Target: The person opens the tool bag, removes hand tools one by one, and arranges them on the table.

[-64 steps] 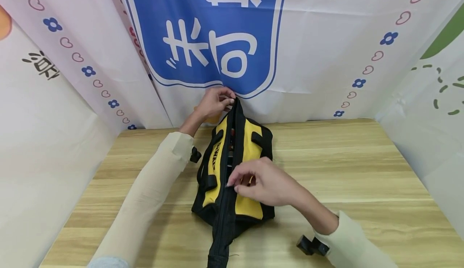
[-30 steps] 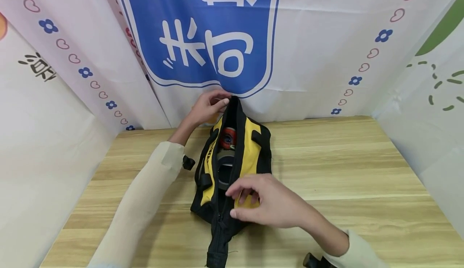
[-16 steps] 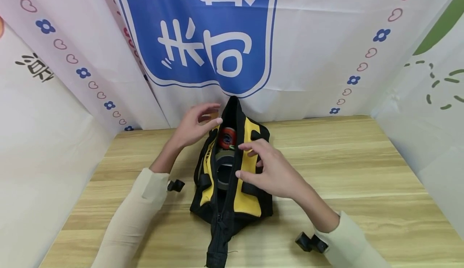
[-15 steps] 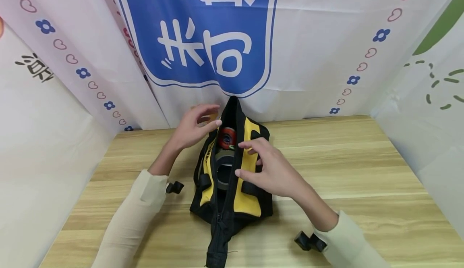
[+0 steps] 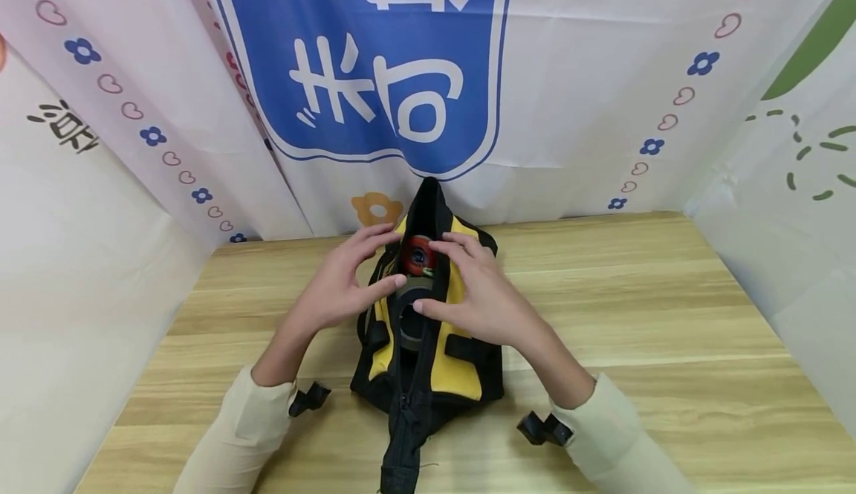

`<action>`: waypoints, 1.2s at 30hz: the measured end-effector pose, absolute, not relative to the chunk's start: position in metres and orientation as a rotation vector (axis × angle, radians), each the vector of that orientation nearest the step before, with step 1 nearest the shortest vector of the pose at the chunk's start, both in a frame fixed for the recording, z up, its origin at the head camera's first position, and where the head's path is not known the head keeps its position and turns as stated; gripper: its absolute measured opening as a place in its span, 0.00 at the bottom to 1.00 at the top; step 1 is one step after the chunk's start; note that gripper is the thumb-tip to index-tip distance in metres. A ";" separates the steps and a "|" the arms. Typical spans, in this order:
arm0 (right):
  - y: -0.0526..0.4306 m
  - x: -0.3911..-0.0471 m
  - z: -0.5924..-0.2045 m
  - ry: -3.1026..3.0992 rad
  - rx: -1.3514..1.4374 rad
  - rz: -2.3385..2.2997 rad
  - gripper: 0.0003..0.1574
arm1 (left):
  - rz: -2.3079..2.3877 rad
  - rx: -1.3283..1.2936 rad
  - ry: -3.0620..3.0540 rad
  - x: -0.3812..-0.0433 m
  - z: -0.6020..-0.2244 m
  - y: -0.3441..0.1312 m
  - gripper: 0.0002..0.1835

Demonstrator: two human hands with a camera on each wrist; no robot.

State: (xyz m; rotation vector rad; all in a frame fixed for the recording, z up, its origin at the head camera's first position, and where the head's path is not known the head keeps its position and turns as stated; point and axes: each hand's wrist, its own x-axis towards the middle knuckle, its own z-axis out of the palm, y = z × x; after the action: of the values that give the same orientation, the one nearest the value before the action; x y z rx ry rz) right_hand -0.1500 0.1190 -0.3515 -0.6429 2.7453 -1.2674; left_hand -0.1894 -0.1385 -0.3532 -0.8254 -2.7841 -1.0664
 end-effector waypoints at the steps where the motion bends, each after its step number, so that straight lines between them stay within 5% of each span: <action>1: 0.117 -0.150 -0.352 2.746 -0.645 -1.259 0.54 | -1.066 -0.824 -2.789 -0.186 -0.353 -0.139 0.36; 20: 0.123 -0.141 -0.352 2.806 -0.619 -1.170 0.45 | -0.942 -0.825 -2.884 -0.165 -0.350 -0.141 0.34; 36: 0.154 -0.129 -0.356 2.861 -0.583 -1.167 0.48 | -1.179 -0.672 -2.905 -0.154 -0.347 -0.186 0.37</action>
State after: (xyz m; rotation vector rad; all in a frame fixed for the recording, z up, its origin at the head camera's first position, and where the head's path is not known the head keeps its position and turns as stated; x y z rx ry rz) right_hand -0.1292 0.1539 -0.3555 -0.5828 2.8612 -1.1668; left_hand -0.1545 -0.1863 -0.3471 -0.6722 -2.9045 -1.1791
